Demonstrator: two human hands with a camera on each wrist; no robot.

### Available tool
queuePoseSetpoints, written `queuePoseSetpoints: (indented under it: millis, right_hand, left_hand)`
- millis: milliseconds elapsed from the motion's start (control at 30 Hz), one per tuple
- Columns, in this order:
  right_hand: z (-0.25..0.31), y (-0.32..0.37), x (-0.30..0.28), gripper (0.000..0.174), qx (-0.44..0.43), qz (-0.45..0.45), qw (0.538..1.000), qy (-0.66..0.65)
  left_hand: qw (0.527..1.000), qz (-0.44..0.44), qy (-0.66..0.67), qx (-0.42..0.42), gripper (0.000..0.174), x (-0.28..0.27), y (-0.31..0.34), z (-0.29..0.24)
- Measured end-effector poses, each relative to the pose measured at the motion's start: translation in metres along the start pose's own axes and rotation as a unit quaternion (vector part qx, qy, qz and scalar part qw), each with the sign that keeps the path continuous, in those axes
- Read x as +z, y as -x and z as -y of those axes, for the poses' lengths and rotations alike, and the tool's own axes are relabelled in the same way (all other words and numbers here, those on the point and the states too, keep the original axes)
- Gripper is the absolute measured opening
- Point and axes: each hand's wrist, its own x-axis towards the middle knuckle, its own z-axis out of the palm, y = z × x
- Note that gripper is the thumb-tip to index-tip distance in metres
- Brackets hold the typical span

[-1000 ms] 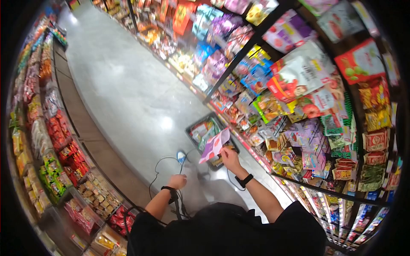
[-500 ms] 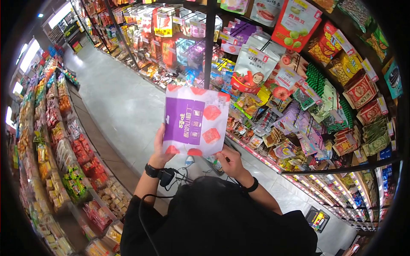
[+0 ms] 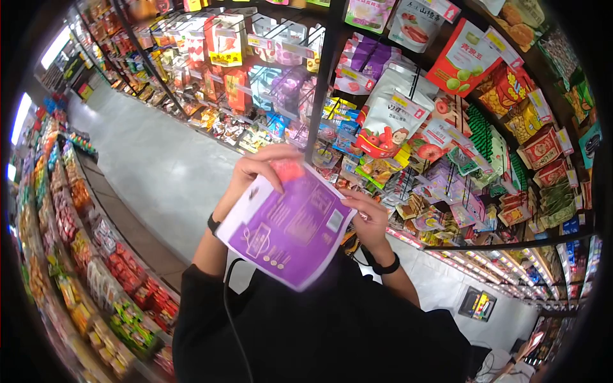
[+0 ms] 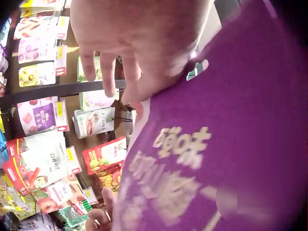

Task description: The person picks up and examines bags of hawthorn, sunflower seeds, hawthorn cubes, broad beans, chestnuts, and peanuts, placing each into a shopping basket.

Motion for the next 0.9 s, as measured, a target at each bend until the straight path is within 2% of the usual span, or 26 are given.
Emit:
queuePoseSetpoints:
  millis: [33, 100, 133, 167, 200, 233, 267, 300, 333, 367, 400, 467, 533, 567, 633, 667, 700, 767, 833, 867, 900]
  right_hand:
    - [0.002, -0.009, 0.006, 0.026, -0.008, 0.001, 1.000, -0.013]
    - [0.003, -0.023, 0.015, 0.024, -0.027, 0.002, 0.999, -0.036]
    - [0.006, -0.028, 0.019, 0.022, -0.032, -0.004, 0.999, -0.029]
    - [0.005, -0.030, 0.022, 0.018, -0.006, -0.023, 1.000, -0.006]
    - [0.004, -0.031, 0.025, 0.014, 0.021, -0.043, 0.999, 0.015]
    - [0.004, -0.029, 0.029, 0.010, 0.048, -0.065, 0.996, 0.036]
    - [0.007, -0.026, 0.037, 0.023, 0.135, -0.107, 0.983, -0.065]
    - [0.007, -0.022, 0.038, 0.026, 0.140, -0.116, 0.981, -0.063]
    - [0.008, -0.018, 0.038, 0.029, 0.144, -0.124, 0.980, -0.062]
    - [0.007, -0.014, 0.036, 0.033, 0.146, -0.132, 0.979, -0.061]
    - [0.004, -0.008, 0.031, 0.046, 0.142, -0.103, 0.983, -0.052]
    - [0.004, -0.007, 0.022, 0.050, 0.113, -0.133, 0.985, 0.012]
    - [0.008, -0.003, 0.010, 0.061, 0.112, -0.147, 0.982, 0.050]
    - [0.003, -0.002, 0.004, 0.062, 0.136, -0.162, 0.976, -0.052]
    - [-0.006, 0.006, -0.002, 0.064, 0.185, -0.186, 0.931, -0.254]
    - [-0.007, 0.011, -0.011, 0.063, 0.229, -0.137, 0.904, -0.334]
    - [-0.015, 0.023, -0.014, 0.054, 0.289, -0.148, 0.850, -0.414]
    - [-0.004, 0.032, -0.025, 0.040, 0.331, -0.086, 0.829, -0.443]
    - [0.006, 0.033, -0.030, 0.032, 0.299, -0.045, 0.852, -0.428]
    - [0.010, 0.032, -0.030, 0.029, 0.283, -0.026, 0.862, -0.419]
    - [0.015, 0.028, -0.030, 0.028, 0.278, -0.036, 0.871, -0.403]
  left_hand:
    - [0.999, -0.003, -0.038, 0.028, 0.025, -0.014, -0.009, 0.009]
    - [0.998, -0.009, -0.031, 0.054, 0.033, -0.026, -0.023, 0.028]
    - [0.999, -0.010, 0.015, 0.048, 0.036, -0.020, -0.029, 0.041]
    - [0.997, -0.010, 0.061, 0.040, 0.039, -0.015, -0.031, 0.053]
    - [0.992, 0.009, 0.118, -0.053, 0.043, -0.013, -0.030, 0.058]
    - [0.989, 0.019, 0.137, -0.050, 0.044, -0.011, -0.034, 0.064]
    - [0.987, 0.028, 0.155, -0.045, 0.044, -0.007, -0.042, 0.070]
    - [0.984, 0.036, 0.171, -0.038, 0.044, -0.003, -0.051, 0.074]
    - [0.978, 0.049, 0.202, -0.034, 0.035, -0.002, -0.059, 0.078]
    - [0.940, 0.036, 0.325, -0.093, 0.029, 0.003, -0.063, 0.083]
    - [0.885, 0.022, 0.439, -0.152, 0.024, 0.010, -0.066, 0.089]
    - [0.808, -0.056, 0.526, -0.259, 0.013, 0.036, -0.077, 0.047]
    - [0.762, -0.028, 0.593, -0.259, 0.014, 0.051, -0.081, 0.045]
    - [0.741, -0.012, 0.621, -0.253, 0.015, 0.056, -0.088, 0.048]
    - [0.735, 0.046, 0.657, -0.162, 0.016, 0.071, -0.102, 0.059]
    - [0.749, 0.053, 0.634, -0.187, 0.018, 0.071, -0.103, 0.059]
    - [0.749, 0.065, 0.629, -0.200, 0.021, 0.076, -0.106, 0.056]
    - [0.748, 0.090, 0.618, -0.225, 0.029, 0.084, -0.111, 0.052]
    - [0.725, 0.128, 0.654, -0.174, 0.031, 0.091, -0.121, 0.085]
    - [0.693, 0.160, 0.684, -0.163, 0.030, 0.095, -0.126, 0.092]
    - [0.683, 0.165, 0.688, -0.181, 0.029, 0.097, -0.131, 0.104]
